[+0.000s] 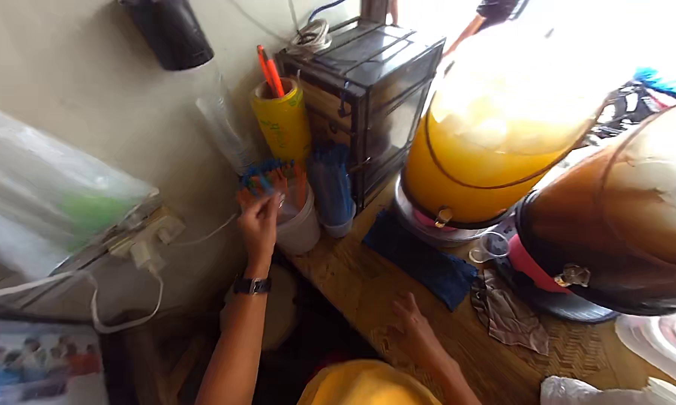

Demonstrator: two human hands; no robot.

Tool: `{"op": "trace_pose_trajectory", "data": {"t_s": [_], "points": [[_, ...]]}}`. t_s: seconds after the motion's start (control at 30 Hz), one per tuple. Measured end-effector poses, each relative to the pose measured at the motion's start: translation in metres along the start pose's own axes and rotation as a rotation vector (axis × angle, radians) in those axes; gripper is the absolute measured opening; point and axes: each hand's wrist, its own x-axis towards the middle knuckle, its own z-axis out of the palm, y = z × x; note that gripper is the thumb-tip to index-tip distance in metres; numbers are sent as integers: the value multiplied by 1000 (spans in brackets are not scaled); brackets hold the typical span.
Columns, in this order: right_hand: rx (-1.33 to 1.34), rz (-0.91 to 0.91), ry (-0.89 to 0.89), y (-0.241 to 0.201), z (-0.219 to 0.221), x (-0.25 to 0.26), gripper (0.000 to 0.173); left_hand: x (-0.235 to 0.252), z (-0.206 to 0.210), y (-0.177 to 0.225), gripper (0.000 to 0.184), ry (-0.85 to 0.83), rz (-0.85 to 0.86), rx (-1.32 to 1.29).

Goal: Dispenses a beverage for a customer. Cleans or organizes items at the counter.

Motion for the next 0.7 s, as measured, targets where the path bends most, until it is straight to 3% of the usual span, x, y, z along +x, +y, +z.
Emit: {"op": "trace_pose_trajectory", "data": {"t_s": [0.07,0.1,0.17,0.23,0.3,0.4,0.47,0.6,0.7], "points": [[35,-2,-8,-6,-6,-4,52,11,6,-6,30,119,-11,-102],[66,-18,7,-7,-8,-7,51,14,8,-1,38,185,-38,-193],[166,-59,64,-4,-9,-13,47,17,9,20,52,288,-127,-362],[276,-118,159,0,-14,-15,49,24,19,53,53,291,-138,-432],[401,-224,324,1,-24,-16,47,19,43,90,43,119,-41,-390],[511,-467,676,-13,-50,-11,36,-13,104,145,29,-328,113,-262],[590,-535,844,-22,-71,-13,35,-48,151,167,22,-630,134,-227],[918,-374,1239,6,-66,-21,22,-111,219,171,15,-1016,86,-312],[1008,-206,1451,41,-61,-32,14,-138,246,172,23,-1300,-1,-401]]}}
